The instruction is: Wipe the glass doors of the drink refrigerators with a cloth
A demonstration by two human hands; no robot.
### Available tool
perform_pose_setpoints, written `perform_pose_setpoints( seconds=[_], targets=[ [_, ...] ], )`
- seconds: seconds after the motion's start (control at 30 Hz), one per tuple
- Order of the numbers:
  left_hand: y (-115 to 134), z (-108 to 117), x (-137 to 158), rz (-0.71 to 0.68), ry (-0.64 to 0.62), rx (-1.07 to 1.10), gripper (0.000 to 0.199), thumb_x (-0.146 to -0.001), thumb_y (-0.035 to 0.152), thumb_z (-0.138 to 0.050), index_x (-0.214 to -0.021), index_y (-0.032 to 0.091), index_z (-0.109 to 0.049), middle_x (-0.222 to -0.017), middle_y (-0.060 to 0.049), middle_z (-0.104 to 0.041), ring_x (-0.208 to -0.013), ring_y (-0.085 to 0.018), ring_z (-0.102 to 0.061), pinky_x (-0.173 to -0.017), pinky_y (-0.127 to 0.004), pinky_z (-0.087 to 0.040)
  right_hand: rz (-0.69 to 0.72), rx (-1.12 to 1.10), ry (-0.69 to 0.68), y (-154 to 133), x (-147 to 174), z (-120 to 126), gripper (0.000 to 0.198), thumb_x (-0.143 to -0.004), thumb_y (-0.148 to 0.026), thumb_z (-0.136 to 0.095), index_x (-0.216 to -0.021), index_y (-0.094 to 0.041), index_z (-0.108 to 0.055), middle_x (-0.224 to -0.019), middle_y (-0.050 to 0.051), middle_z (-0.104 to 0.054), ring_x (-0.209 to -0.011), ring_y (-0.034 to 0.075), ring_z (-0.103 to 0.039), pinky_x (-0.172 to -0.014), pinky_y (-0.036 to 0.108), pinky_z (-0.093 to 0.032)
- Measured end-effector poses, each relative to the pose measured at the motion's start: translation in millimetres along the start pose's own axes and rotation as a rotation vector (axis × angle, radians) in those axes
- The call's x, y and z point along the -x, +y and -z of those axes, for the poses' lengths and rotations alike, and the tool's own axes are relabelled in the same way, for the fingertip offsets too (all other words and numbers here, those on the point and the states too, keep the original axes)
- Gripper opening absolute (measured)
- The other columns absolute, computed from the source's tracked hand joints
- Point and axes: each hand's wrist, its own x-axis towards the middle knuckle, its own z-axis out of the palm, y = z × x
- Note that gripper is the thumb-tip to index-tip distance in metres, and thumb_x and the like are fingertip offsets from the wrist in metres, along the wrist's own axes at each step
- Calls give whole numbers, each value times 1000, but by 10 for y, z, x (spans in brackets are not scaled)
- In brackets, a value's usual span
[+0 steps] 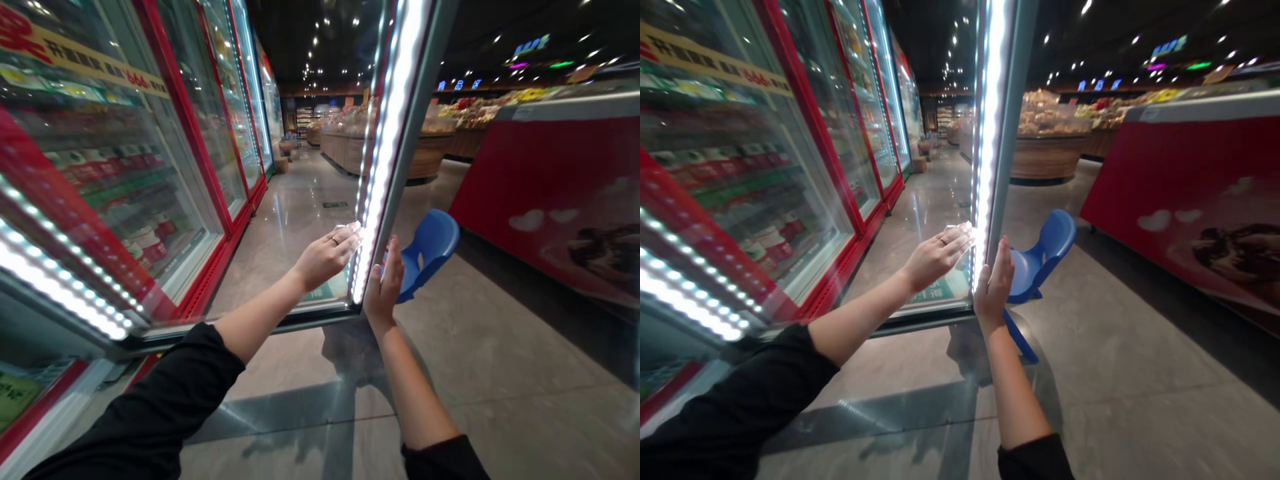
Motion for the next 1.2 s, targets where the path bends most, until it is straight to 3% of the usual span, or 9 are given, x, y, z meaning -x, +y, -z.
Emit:
perform_pose_setpoints(
  seconds=[0.1,0.23,0.43,0.6,0.7,0.8,0.87,1.03,1.2],
  targets=[
    [208,-150,176,-16,-13,-8,40,-112,8,-54,-148,8,-71,-158,-18,-71,-154,-28,-64,-127,-41,-59,-96,48,131,-13,-3,-45,76,-112,-23,-36,-184,-34,-13,-184,14,-38,-162,45,-50,-126,72,-49],
    [356,-306,383,-126,-26,3,35,-111,8,-53,-135,5,-78,-147,-19,-78,-141,-25,-74,-123,-36,-62,-117,80,141,-90,-3,-54,77,-111,-24,-42,-183,-38,-17,-181,11,-45,-156,44,-58,-123,70,-54],
    [-71,-56,72,-165,-20,6,35,-107,5,-60,-139,6,-75,-147,-20,-77,-144,-27,-71,-127,-41,-58,-124,94,140,-129,-28,-14,78,-111,-28,-37,-183,-41,-10,-179,7,-48,-151,45,-63,-117,74,-58],
    [-459,252,-266,-197,13,-101,30,-111,11,-58,-134,8,-78,-146,-15,-78,-142,-25,-73,-125,-38,-60,-141,80,215,-41,-344,7,72,-112,-32,-43,-181,-42,-26,-168,11,-62,-141,43,-71,-109,67,-65],
    [-626,378,-425,-211,50,-149,30,-112,12,-57,-132,9,-79,-145,-14,-79,-140,-25,-74,-123,-37,-62,-135,46,291,63,-821,-22,63,-114,-33,-44,-177,-33,-41,-159,16,-69,-140,37,-72,-110,60,-66],
    [-819,510,-620,-197,105,-170,29,-113,12,-58,-132,9,-79,-145,-14,-79,-140,-25,-75,-121,-36,-63,-89,-10,337,105,-1487,-17,56,-117,-33,-40,-171,-24,-51,-152,17,-75,-139,30,-74,-109,50,-66],
    [-977,624,-780,-190,126,-182,29,-113,13,-58,-131,10,-80,-144,-15,-80,-139,-25,-75,-120,-36,-63,-67,-44,366,70,-1982,39,52,-118,-33,-38,-166,-25,-57,-150,15,-77,-140,27,-73,-110,47,-65],
    [-1453,1008,-1249,-224,193,-209,29,-112,14,-58,-129,11,-81,-142,-15,-81,-136,-24,-77,-117,-34,-66,-71,-82,458,-181,-3157,264,49,-119,-34,-38,-161,-33,-63,-150,9,-78,-138,25,-74,-112,48,-64],
    [-1967,1502,-1782,-242,220,-269,33,-112,14,-54,-121,19,-85,-140,-11,-83,-135,-23,-78,-114,-31,-68,-178,-147,536,-499,-4076,477,48,-119,-41,-41,-153,-25,-71,-146,13,-79,-138,29,-75,-114,52,-62]
  ],
)
